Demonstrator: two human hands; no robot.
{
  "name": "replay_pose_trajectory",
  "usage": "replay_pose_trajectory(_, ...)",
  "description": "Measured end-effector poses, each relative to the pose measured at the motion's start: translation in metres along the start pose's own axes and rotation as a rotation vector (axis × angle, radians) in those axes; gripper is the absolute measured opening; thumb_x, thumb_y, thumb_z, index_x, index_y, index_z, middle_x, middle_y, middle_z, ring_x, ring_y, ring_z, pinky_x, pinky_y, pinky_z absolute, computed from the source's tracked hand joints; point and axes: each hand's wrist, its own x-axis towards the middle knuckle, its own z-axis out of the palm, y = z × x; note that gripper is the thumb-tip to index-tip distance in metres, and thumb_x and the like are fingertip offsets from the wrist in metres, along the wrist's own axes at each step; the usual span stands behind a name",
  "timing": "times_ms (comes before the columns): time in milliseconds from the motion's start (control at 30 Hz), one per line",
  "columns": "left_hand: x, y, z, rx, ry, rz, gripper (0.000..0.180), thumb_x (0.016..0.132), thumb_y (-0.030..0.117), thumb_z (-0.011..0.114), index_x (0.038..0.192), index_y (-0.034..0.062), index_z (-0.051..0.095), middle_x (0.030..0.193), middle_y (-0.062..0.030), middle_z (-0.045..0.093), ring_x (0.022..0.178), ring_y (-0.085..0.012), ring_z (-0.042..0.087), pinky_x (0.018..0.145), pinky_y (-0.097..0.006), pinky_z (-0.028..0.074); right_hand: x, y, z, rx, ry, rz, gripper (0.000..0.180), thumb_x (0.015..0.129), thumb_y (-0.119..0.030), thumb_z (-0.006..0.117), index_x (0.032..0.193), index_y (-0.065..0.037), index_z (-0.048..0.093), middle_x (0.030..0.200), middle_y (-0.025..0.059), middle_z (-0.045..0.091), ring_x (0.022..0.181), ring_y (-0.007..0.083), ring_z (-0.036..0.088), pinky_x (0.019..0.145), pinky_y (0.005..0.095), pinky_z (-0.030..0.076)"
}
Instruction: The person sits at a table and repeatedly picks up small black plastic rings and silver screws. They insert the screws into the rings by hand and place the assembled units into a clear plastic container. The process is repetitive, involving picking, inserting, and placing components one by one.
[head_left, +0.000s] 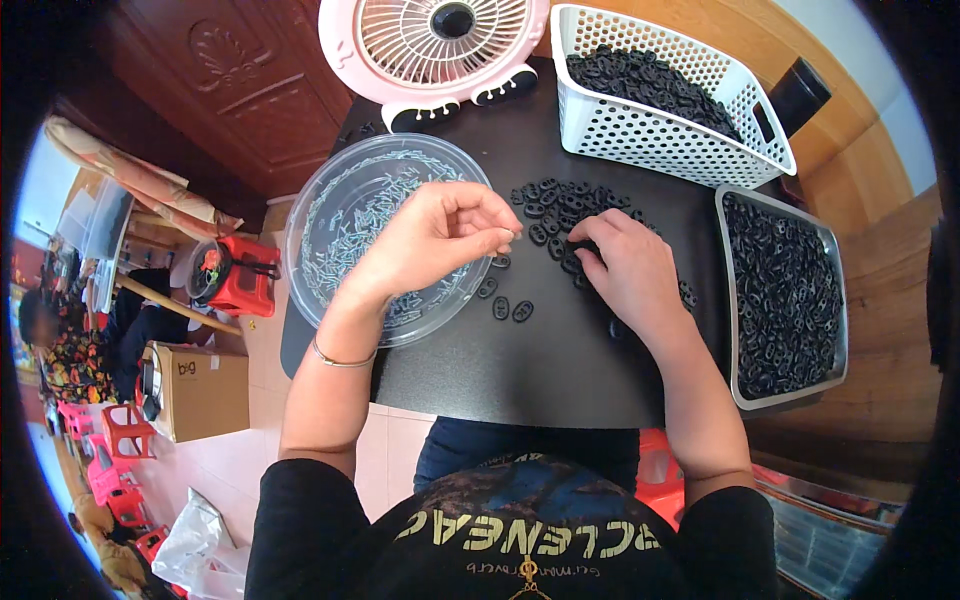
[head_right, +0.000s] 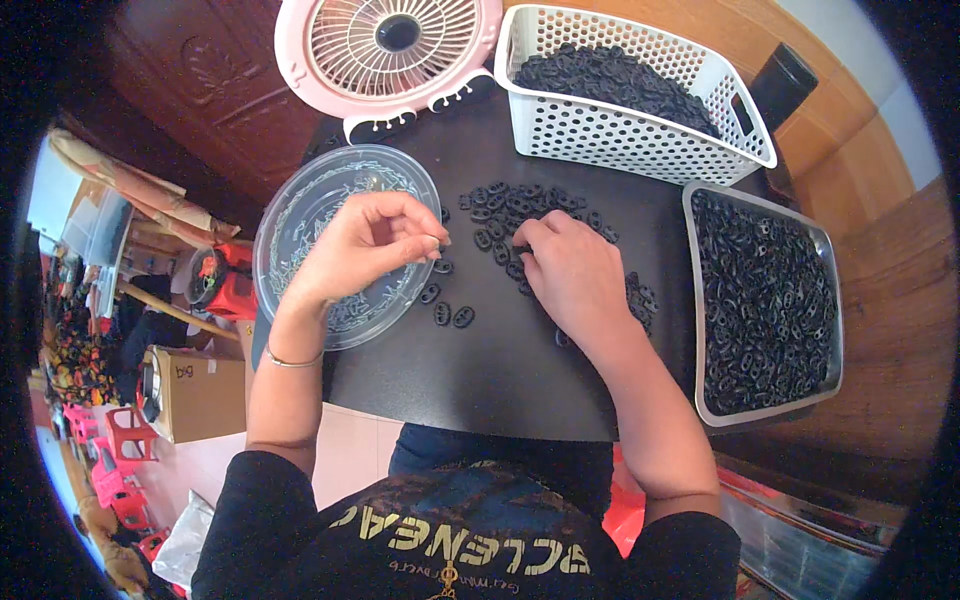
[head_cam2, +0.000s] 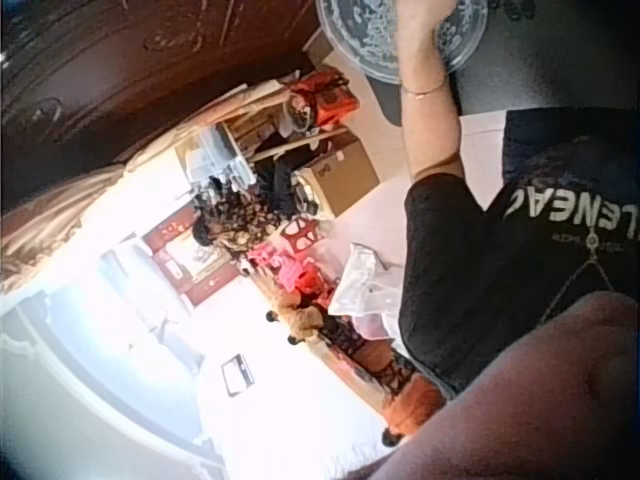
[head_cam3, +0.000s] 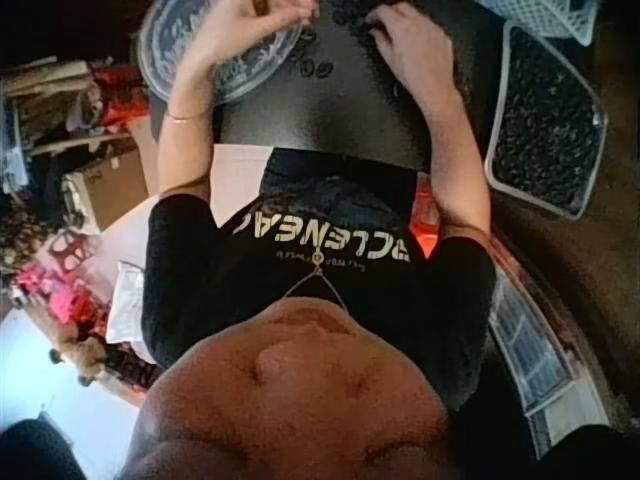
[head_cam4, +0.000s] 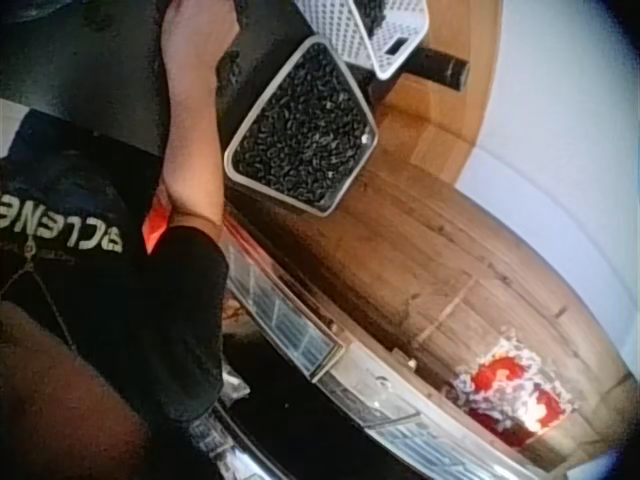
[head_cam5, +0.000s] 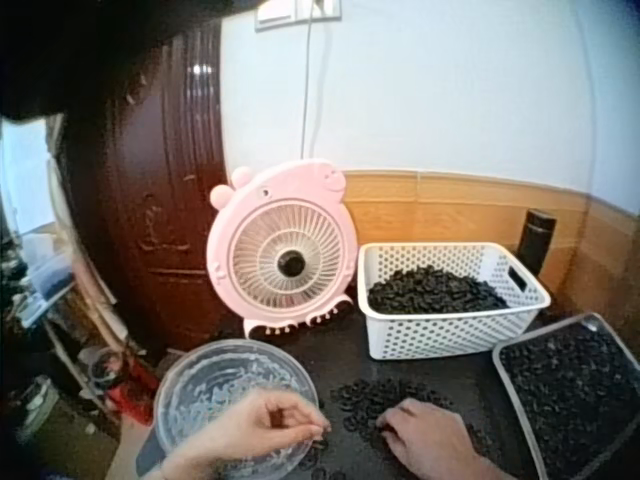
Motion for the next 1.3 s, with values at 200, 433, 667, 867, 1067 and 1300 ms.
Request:
replay_pose_trajectory(200, 0.003, -0.003, 0.013, -0.083, -0.042, -0.018, 0.011, 0.082, 0.005, 0.057, 0.090, -0.0015, 0.060, 0.079, -0.0036, 0.062, 0.072, -0.0068, 0.057, 0.066, -0.020, 0.048, -0.001, 0.002, 0.009, -0.125, 0.114, -0.089, 0.010, 0.072, -0.008, 0.057, 0.081, -0.009, 0.061, 0.075, 0.0038, 0.055, 0.076, 0.0202, 0.057, 0.062, 0.0333, 0.049)
replay_pose_trajectory(433, 0.003, -0.001, 0.017, -0.132, -0.021, -0.075, 0.012, 0.082, 0.006, 0.058, 0.092, -0.0001, 0.062, 0.079, -0.0036, 0.063, 0.071, -0.0063, 0.057, 0.066, -0.020, 0.047, -0.001, 0.001, 0.005, 0.214, 0.194, -0.049, 0.014, 0.073, -0.002, 0.057, 0.084, -0.007, 0.063, 0.078, 0.0047, 0.055, 0.070, 0.0193, 0.057, 0.058, 0.0305, 0.047)
replay_pose_trajectory(667, 0.003, -0.003, 0.018, -0.230, 0.021, -0.061, 0.013, 0.079, 0.003, 0.061, 0.091, -0.0004, 0.062, 0.082, -0.0038, 0.063, 0.074, -0.0061, 0.058, 0.067, -0.018, 0.046, -0.001, -0.001, 0.003, 0.563, 0.300, -0.100, 0.023, 0.070, 0.005, 0.059, 0.091, -0.004, 0.063, 0.079, 0.0054, 0.056, 0.065, 0.0147, 0.058, 0.058, 0.0246, 0.046)
replay_pose_trajectory(867, 0.007, -0.013, 0.024, -0.381, 0.058, -0.012, 0.018, 0.077, -0.001, 0.061, 0.094, 0.0009, 0.058, 0.083, -0.0026, 0.061, 0.076, -0.0063, 0.058, 0.070, -0.019, 0.046, -0.006, -0.009, -0.002, 0.730, 0.213, 0.021, 0.022, 0.069, 0.001, 0.064, 0.090, -0.005, 0.064, 0.078, 0.0073, 0.062, 0.066, 0.0121, 0.060, 0.058, 0.0223, 0.048)
replay_pose_trajectory(1067, 0.009, -0.015, 0.028, -0.458, 0.082, -0.017, 0.024, 0.077, -0.003, 0.060, 0.099, 0.0008, 0.055, 0.083, -0.0031, 0.061, 0.077, -0.0076, 0.058, 0.073, -0.020, 0.047, -0.005, -0.010, 0.002, 0.885, 0.247, -0.012, 0.021, 0.070, -0.001, 0.066, 0.091, -0.006, 0.065, 0.076, 0.0063, 0.064, 0.066, 0.0112, 0.061, 0.059, 0.0220, 0.048)
replay_pose_trajectory(1300, 0.011, -0.019, 0.030, -0.497, 0.084, 0.007, 0.027, 0.076, -0.005, 0.060, 0.102, 0.0003, 0.053, 0.083, -0.0040, 0.061, 0.078, -0.0082, 0.058, 0.073, -0.020, 0.047, -0.007, -0.013, 0.006, 1.007, 0.174, 0.087, 0.020, 0.073, 0.000, 0.064, 0.093, -0.004, 0.062, 0.080, 0.0070, 0.065, 0.071, 0.0110, 0.062, 0.064, 0.0225, 0.050)
